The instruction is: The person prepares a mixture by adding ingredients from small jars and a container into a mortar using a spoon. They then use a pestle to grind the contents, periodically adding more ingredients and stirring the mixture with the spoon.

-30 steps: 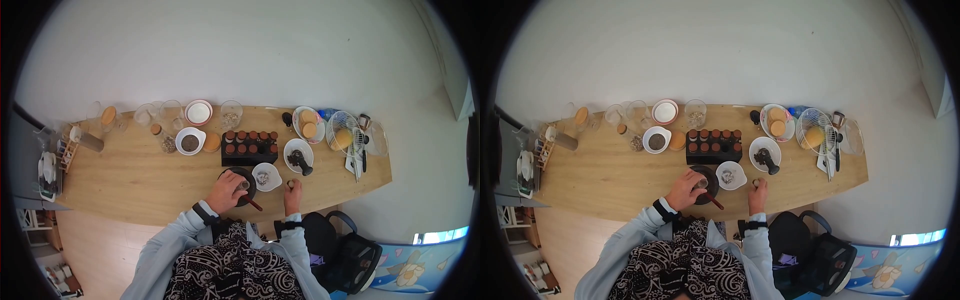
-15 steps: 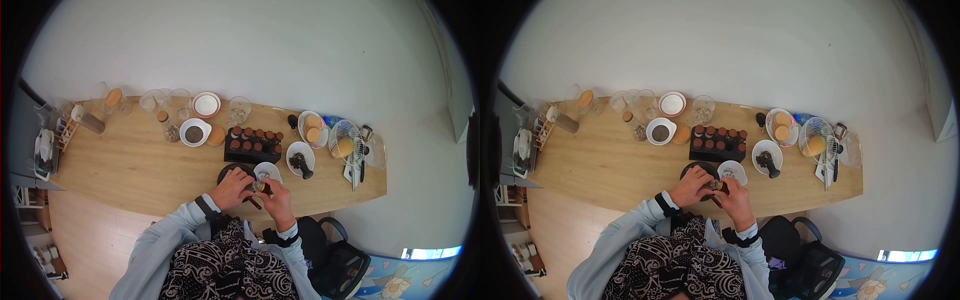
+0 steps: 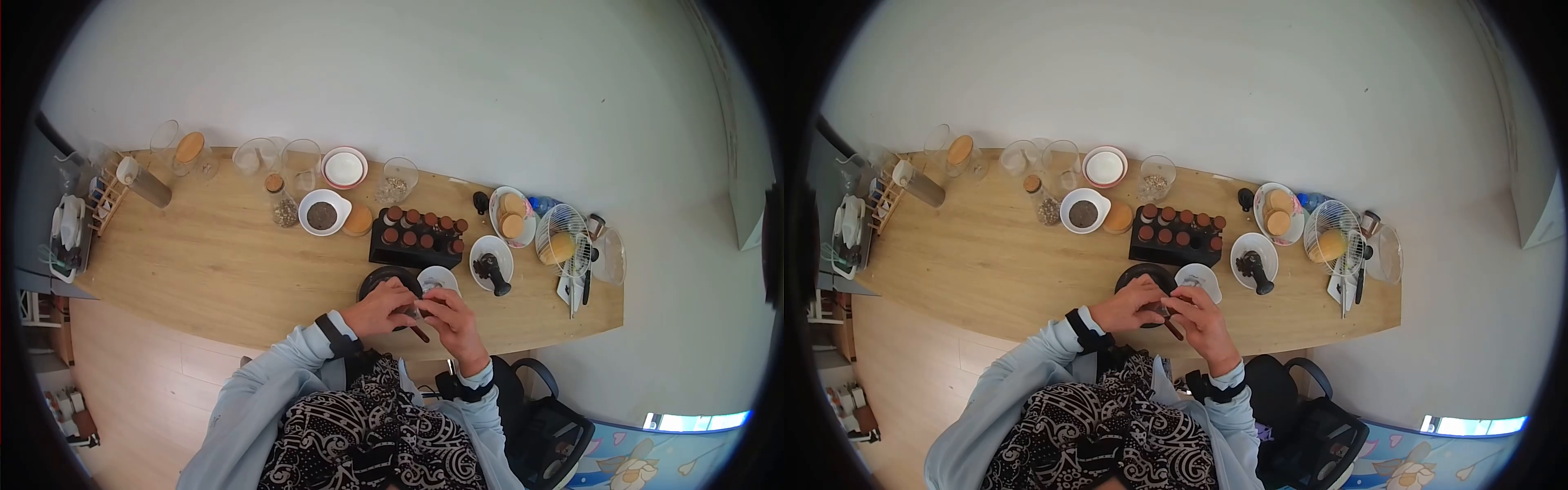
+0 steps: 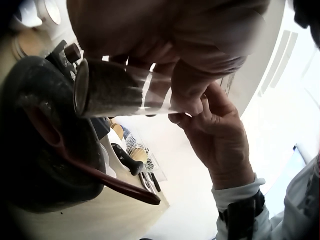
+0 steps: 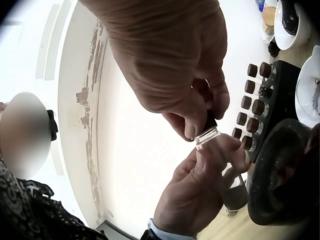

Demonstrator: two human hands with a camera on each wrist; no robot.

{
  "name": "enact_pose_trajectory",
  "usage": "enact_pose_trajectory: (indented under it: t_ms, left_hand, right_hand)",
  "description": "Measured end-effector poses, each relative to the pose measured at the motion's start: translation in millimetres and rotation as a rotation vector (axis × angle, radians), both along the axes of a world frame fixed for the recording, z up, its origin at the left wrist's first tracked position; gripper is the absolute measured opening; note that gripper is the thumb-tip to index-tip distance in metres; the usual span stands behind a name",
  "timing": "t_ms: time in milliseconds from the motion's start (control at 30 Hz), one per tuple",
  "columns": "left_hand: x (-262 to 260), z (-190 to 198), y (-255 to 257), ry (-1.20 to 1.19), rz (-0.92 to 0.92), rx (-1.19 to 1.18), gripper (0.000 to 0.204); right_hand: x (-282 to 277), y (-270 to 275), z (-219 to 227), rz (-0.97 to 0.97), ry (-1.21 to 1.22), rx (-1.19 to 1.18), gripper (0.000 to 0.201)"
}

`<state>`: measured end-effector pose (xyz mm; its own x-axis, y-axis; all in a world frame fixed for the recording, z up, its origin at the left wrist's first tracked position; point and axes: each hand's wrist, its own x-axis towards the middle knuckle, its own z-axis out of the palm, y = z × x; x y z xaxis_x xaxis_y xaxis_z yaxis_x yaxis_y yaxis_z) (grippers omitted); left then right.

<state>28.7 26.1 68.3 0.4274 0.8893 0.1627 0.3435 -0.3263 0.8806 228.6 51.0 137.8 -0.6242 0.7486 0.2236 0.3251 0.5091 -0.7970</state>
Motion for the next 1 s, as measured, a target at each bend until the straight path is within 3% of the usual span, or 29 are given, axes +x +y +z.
enact_pose_trajectory:
  t_ms: [100,167,267,400,433,467,600,733,800,933,1000]
  left_hand:
    - [-4.7,-0.6,-0.3,-0.172,-0.077,-0.081,0.026]
    - [-9.9,2.9,1.6,-0.305,-0.232,-0.274,0.025]
    - [-11.6,5.8,1.8,-0.458,-0.271,-0.415,0.025]
    - [-8.4,1.1,2.9,-0.458,-0.274,-0.439,0.027]
    - [-7.1,2.4,3.2,-0.405,-0.254,-0.349,0.027]
    - [-5.9,4.1,3.3,-0.351,-0.235,-0.26,0.027]
    - [-2.0,4.6,-1.3,-0.323,-0.116,-0.272,0.025]
    - [-4.0,0.4,0.7,-0.346,-0.104,-0.256,0.021]
    - [-2.2,-0.2,0.5,-0.362,-0.094,-0.262,0.02]
    - [2.2,-1.8,2.0,-0.305,-0.131,-0.254,0.022]
    - [0.4,-2.4,1.1,-0.333,-0.119,-0.277,0.022]
  right_hand:
    - [3.5,3.4,5.4,0.133,0.003,0.024,0.036]
    - [3.2,2.7,8.9,0.137,0.019,0.043,0.035]
    - [2.0,3.5,10.1,0.128,0.04,0.106,0.033]
    - [0.9,2.2,14.0,0.055,-0.026,0.1,0.033]
    - [0.4,0.8,13.3,0.053,-0.027,0.099,0.033]
    - [-0.4,-1.3,11.6,-0.012,-0.08,0.047,0.035]
    - [-1.5,-2.7,0.1,-0.147,-0.299,0.005,0.035]
    - [-11.2,-3.8,23.8,-0.158,-0.064,-0.058,0.035]
    - [-1.7,0.3,11.7,0.003,-0.108,0.062,0.037]
    - [10.7,-1.5,-6.9,-0.111,-0.307,-0.111,0.044]
    - [-8.8,-5.3,20.8,-0.152,-0.091,-0.011,0.039]
